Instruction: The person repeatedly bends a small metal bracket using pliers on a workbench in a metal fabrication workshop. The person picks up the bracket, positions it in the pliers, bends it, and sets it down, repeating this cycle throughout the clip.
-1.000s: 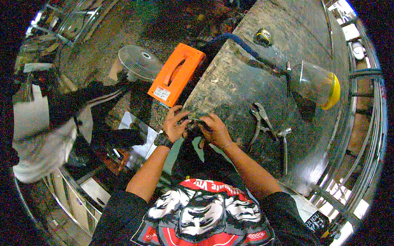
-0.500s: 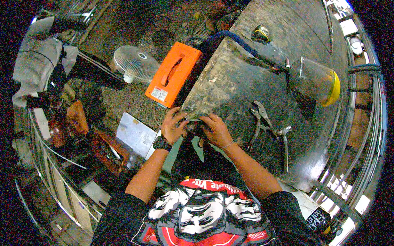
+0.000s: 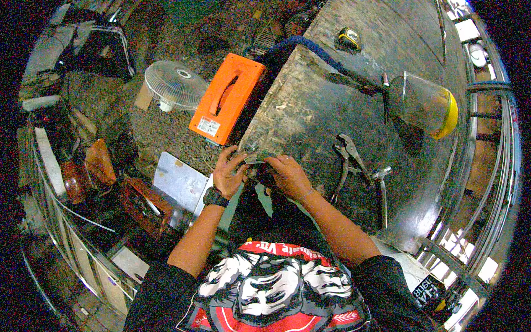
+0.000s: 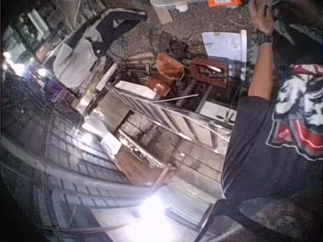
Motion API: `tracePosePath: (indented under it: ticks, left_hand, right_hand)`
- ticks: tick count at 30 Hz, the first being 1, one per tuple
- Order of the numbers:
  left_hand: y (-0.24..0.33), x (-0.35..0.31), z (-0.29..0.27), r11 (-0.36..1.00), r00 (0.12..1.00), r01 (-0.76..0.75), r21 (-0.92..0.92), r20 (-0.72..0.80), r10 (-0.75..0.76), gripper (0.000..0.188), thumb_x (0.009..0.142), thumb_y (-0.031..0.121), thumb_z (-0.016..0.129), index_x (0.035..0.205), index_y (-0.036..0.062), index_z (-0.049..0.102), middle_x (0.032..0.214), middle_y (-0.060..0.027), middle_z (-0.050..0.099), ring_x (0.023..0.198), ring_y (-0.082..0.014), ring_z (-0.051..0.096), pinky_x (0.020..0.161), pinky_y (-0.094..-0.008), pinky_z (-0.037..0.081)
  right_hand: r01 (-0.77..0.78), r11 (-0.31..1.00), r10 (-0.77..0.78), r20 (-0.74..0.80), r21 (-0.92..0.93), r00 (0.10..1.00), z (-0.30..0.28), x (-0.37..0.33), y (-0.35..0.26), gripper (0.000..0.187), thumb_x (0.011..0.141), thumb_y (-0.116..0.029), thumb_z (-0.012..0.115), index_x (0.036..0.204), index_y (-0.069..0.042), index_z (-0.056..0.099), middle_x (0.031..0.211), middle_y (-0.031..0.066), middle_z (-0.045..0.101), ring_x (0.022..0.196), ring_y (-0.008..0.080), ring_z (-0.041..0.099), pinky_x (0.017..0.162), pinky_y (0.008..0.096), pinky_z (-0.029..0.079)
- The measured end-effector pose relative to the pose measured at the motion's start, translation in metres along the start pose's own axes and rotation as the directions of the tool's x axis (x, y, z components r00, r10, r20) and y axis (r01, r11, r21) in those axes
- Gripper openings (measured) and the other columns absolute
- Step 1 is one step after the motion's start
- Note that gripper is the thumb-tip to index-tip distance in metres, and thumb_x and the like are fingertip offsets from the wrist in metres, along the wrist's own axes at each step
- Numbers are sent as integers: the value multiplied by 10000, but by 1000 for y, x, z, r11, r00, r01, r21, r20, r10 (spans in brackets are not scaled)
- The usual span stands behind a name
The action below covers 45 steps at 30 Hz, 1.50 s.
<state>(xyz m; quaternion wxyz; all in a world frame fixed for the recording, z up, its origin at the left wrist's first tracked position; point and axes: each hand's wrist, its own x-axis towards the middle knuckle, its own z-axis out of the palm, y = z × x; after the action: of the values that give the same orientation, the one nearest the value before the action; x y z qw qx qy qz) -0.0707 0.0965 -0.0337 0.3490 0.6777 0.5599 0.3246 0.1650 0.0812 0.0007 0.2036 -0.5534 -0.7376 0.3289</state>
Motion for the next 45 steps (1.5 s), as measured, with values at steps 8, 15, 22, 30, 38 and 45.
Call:
tracePosePath:
  ticks: [8, 15, 22, 30, 38, 45]
  left_hand:
    - [3, 3, -3, 999, 1000, -21, 35, 21, 21, 410, 781, 82, 838, 1177, 148, 755, 1401, -158, 585, 1254, -372, 601, 985, -428, 541]
    - [-3, 1, -1, 999, 1000, -25, -37, 1, 25, 435, 775, 89, 846, 1195, 147, 749, 1391, -168, 586, 1252, -372, 600, 998, -426, 532]
    - [0, 2, -1, 995, 996, -86, -41, -39, 84, 498, 721, 9, 849, 1191, 134, 739, 1375, -168, 578, 1218, -355, 611, 1003, -416, 530]
    - [-5, 0, 1, 999, 998, -42, -27, -39, 41, 364, 786, 149, 849, 1141, 152, 770, 1362, -167, 610, 1221, -380, 618, 981, -424, 541]
    - [-3, 2, 4, 980, 972, -177, -92, -172, 160, 314, 779, 157, 852, 1077, 105, 767, 1369, -173, 595, 1276, -413, 570, 1052, -481, 486]
    - [92, 16, -57, 956, 991, -121, -267, -96, 98, 341, 773, 126, 859, 1089, 67, 747, 1333, -175, 627, 1200, -357, 629, 987, -426, 519]
  right_hand:
    - [27, 1000, -27, -1, 7, 1000, 3, 3, 7, 343, 884, -73, 708, 1219, -55, 635, 1036, 175, 655, 980, 402, 626, 853, 465, 515]
    - [68, 998, -68, -30, -10, 997, 7, 1, 12, 339, 894, -85, 700, 1225, -53, 633, 984, 171, 622, 964, 402, 613, 836, 461, 505]
    - [47, 999, -47, 11, 7, 999, -4, 6, 1, 347, 887, -80, 711, 1226, -63, 642, 990, 163, 625, 952, 393, 616, 819, 456, 510]
    - [2, 1000, -3, 35, 22, 999, -3, 7, 1, 351, 871, -43, 721, 1216, -65, 660, 969, 162, 635, 917, 385, 642, 773, 431, 530]
    - [8, 981, -14, 30, 192, 999, -2, 8, 17, 287, 855, -123, 786, 1127, -57, 725, 999, 155, 701, 891, 342, 684, 776, 402, 546]
    - [-260, 880, 86, 405, 398, 910, -79, 23, -37, 251, 837, -74, 828, 1076, -27, 767, 1009, 64, 718, 898, 132, 652, 783, 301, 525]
